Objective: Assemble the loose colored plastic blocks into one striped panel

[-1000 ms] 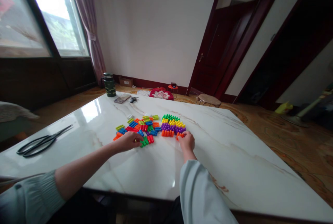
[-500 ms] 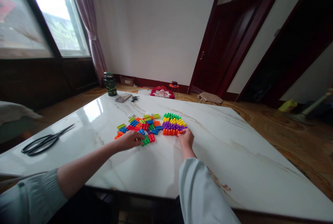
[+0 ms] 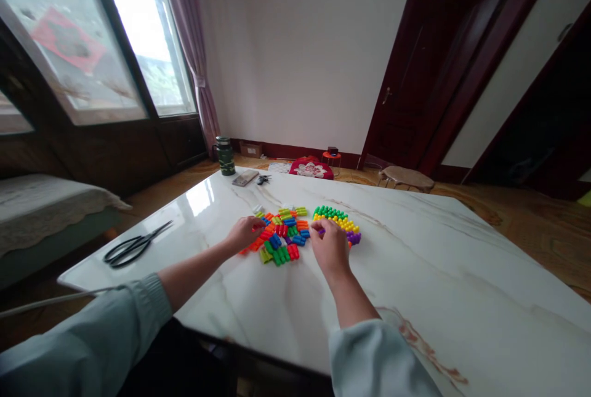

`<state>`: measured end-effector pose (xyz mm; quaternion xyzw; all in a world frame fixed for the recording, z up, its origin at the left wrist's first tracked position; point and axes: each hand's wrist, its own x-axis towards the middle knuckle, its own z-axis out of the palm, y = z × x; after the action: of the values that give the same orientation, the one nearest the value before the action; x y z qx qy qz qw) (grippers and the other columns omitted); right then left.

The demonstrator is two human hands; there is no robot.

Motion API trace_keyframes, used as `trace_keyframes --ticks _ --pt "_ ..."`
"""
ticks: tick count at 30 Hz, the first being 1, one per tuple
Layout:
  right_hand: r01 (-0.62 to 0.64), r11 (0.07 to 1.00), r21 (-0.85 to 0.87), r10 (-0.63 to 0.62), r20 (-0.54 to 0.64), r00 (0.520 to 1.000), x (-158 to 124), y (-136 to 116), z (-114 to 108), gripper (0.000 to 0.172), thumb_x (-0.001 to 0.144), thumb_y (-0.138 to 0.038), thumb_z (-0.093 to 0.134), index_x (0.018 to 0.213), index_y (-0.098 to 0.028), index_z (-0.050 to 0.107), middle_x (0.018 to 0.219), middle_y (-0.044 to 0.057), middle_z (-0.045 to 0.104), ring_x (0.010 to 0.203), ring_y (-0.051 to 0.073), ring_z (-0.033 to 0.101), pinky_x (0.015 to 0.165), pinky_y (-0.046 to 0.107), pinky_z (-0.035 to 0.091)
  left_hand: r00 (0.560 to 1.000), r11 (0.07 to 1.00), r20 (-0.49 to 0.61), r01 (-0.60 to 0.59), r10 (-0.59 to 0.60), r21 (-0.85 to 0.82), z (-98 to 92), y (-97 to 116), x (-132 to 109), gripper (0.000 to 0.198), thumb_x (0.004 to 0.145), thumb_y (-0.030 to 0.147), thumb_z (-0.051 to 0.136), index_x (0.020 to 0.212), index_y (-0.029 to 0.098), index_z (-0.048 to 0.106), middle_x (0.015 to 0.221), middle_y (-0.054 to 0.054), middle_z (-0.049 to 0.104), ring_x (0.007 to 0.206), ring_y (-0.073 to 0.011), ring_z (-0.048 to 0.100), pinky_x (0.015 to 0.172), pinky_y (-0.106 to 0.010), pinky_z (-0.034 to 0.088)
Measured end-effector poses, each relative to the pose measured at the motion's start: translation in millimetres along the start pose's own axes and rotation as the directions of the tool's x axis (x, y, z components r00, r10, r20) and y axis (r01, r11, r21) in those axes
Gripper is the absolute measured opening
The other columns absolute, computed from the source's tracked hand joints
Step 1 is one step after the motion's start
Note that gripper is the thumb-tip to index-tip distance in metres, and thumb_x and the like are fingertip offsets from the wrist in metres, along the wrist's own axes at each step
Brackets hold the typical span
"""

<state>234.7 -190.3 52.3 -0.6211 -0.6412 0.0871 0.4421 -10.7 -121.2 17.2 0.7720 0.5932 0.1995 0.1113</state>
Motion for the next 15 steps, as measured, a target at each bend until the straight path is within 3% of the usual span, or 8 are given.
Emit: trace_keyframes --ticks 4,10,15 --pt "0.186 0.981 -0.047 -0.184 0.037 0.982 -18 -43 -4 0.013 0.083 -0.024 0.052 0.08 -0.02 0.065 0.085 0.002 0.067 0.072 0.015 0.06 0.066 0.024 0.042 0.999 0.994 0.012 0.042 -0.043 0.103 4.8 -15 31 0.036 0.08 0.024 0.054 0.114 0.019 0.066 0.111 -0.009 0.067 0.108 -0.0233 0.058 0.094 -0.032 0.044" --pt "0.205 0.961 -0.185 -0.153 0.257 0.954 -33 -61 6 0.014 0.084 -0.02 0.055 0.077 -0.023 0.067 0.082 0.0 0.067 0.069 0.012 0.059 0.058 0.023 0.032 0.982 0.98 0.169 0.048 -0.081 0.192 18.6 -12 72 0.06 0.072 0.027 0.063 0.131 0.025 0.054 0.127 -0.01 0.06 0.12 -0.0296 0.05 0.097 -0.041 0.042" --pt "0.198 0.956 -0.218 -0.132 0.284 0.95 -31 -62 7 0.013 0.084 -0.023 0.056 0.078 -0.024 0.067 0.081 -0.001 0.067 0.07 0.012 0.059 0.057 0.023 0.03 0.961 0.976 0.238 0.097 -0.143 0.195 16.6 -2 90 0.058 0.062 0.022 0.068 0.12 0.026 0.063 0.119 -0.01 0.065 0.116 -0.031 0.053 0.093 -0.042 0.044"
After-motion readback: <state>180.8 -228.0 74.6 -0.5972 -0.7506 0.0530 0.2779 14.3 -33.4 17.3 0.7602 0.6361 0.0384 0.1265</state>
